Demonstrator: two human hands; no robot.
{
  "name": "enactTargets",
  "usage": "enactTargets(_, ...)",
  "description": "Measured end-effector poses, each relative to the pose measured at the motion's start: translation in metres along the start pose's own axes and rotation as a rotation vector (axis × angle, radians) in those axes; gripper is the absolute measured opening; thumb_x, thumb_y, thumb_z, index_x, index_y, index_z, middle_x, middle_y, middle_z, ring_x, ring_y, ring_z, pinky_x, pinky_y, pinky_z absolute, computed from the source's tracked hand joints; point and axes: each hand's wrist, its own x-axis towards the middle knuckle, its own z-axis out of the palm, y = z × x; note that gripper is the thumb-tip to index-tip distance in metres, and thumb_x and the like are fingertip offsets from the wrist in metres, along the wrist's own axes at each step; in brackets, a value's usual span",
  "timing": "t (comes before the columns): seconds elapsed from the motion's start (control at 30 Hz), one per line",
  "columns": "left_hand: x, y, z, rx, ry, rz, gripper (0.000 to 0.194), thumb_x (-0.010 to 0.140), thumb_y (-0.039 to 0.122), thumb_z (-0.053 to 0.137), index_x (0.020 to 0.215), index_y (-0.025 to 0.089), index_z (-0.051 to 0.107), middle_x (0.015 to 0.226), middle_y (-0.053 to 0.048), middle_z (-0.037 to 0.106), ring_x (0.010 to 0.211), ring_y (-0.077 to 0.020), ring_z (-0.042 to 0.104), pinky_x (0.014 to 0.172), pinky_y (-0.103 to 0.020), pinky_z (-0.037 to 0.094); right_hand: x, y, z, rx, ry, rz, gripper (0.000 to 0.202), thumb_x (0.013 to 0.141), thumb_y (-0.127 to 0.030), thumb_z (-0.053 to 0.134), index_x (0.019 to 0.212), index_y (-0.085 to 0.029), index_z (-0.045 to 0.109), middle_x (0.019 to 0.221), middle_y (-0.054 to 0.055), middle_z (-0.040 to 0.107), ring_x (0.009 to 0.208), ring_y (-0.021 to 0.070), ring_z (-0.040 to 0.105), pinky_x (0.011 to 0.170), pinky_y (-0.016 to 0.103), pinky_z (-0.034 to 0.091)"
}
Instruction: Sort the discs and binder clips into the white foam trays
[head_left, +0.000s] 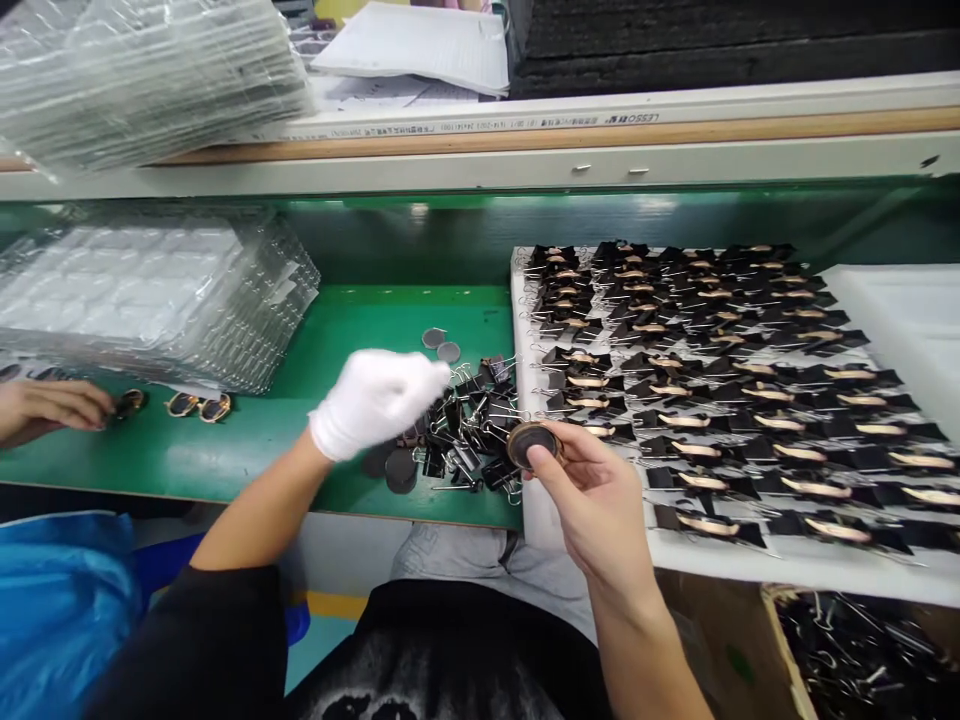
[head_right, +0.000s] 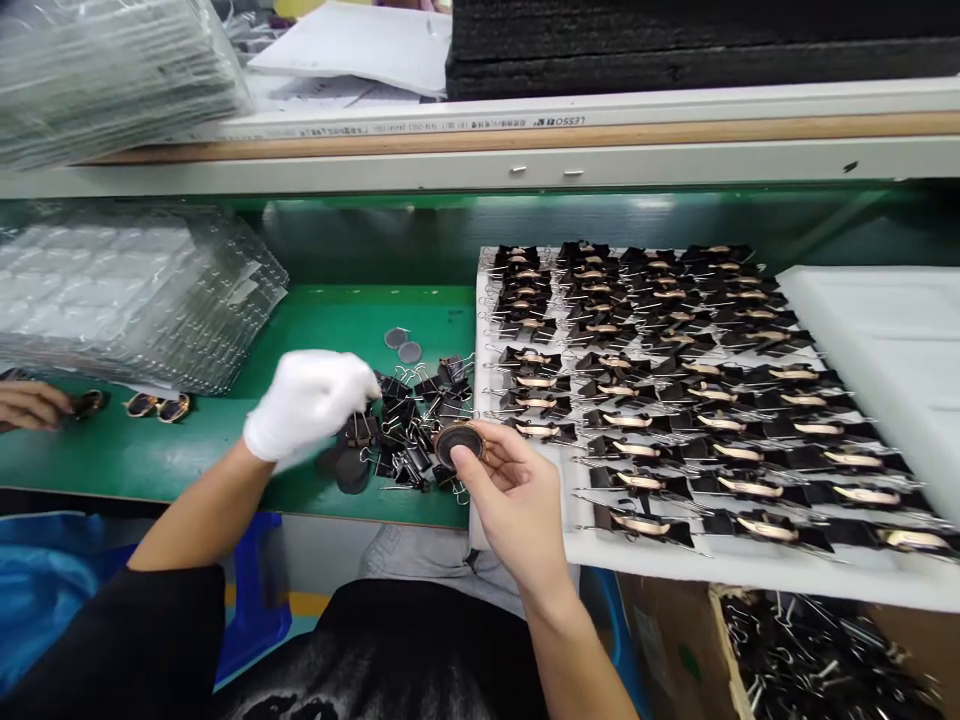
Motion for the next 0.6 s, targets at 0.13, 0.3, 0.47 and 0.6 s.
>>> enactTargets(0.13, 0.009, -0.042, -0.026, 0.301, -0.117, -0.323, 0.054, 0.100, 0.063, 0.044, 0.071, 0.022, 0.064, 0.060, -0.001, 0.064, 0.057, -0.0167, 0.055, 0.061, -0.029, 0.036, -0.001, 0.004, -0.005, 0.007, -0.009, -0.017, 0.027, 0.085, -0.041, 0.083, 0.103, -0.023, 0.077, 0.094, 0.006, 0.080, 0.081, 0.0200, 0.076, 0.071, 0.032, 0.066)
enactTargets(0.3, 0.011, -0.072, -0.020, 0.287, -0.375, -0.232, 0.049, 0.095, 0.057, 0.052, 0.061, 0.022, 0.051, 0.059, 0.003, 0.053, 0.057, -0.0143, 0.044, 0.060, -0.028, 0.031, 0.000, 0.005, -0.002, 0.091, -0.076, 0.020, 0.026, 0.084, -0.040, 0.084, 0.102, -0.024, 0.077, 0.095, 0.006, 0.080, 0.084, 0.0198, 0.076, 0.072, 0.031, 0.065)
enactTargets(0.47, 0.014, -0.028, -0.020, 0.090, -0.066, -0.194, 0.049, 0.096, 0.046, 0.054, 0.057, 0.019, 0.042, 0.056, 0.004, 0.044, 0.057, -0.0106, 0.039, 0.058, -0.027, 0.030, 0.004, -0.001, 0.002, 0.293, -0.113, 0.148, 0.026, 0.081, -0.038, 0.087, 0.100, -0.023, 0.077, 0.095, 0.006, 0.078, 0.074, 0.0145, 0.068, 0.061, 0.024, 0.059)
enactTargets(0.6, 0.015, 0.031, -0.003, -0.020, 0.119, 0.092, 0.051, 0.098, 0.038, 0.057, 0.054, 0.018, 0.043, 0.053, 0.004, 0.040, 0.053, -0.0087, 0.034, 0.055, -0.027, 0.030, 0.007, -0.005, 0.007, 0.375, -0.150, 0.113, 0.019, 0.084, -0.035, 0.085, 0.098, -0.025, 0.077, 0.114, 0.008, 0.077, 0.080, 0.0144, 0.068, 0.060, 0.024, 0.058)
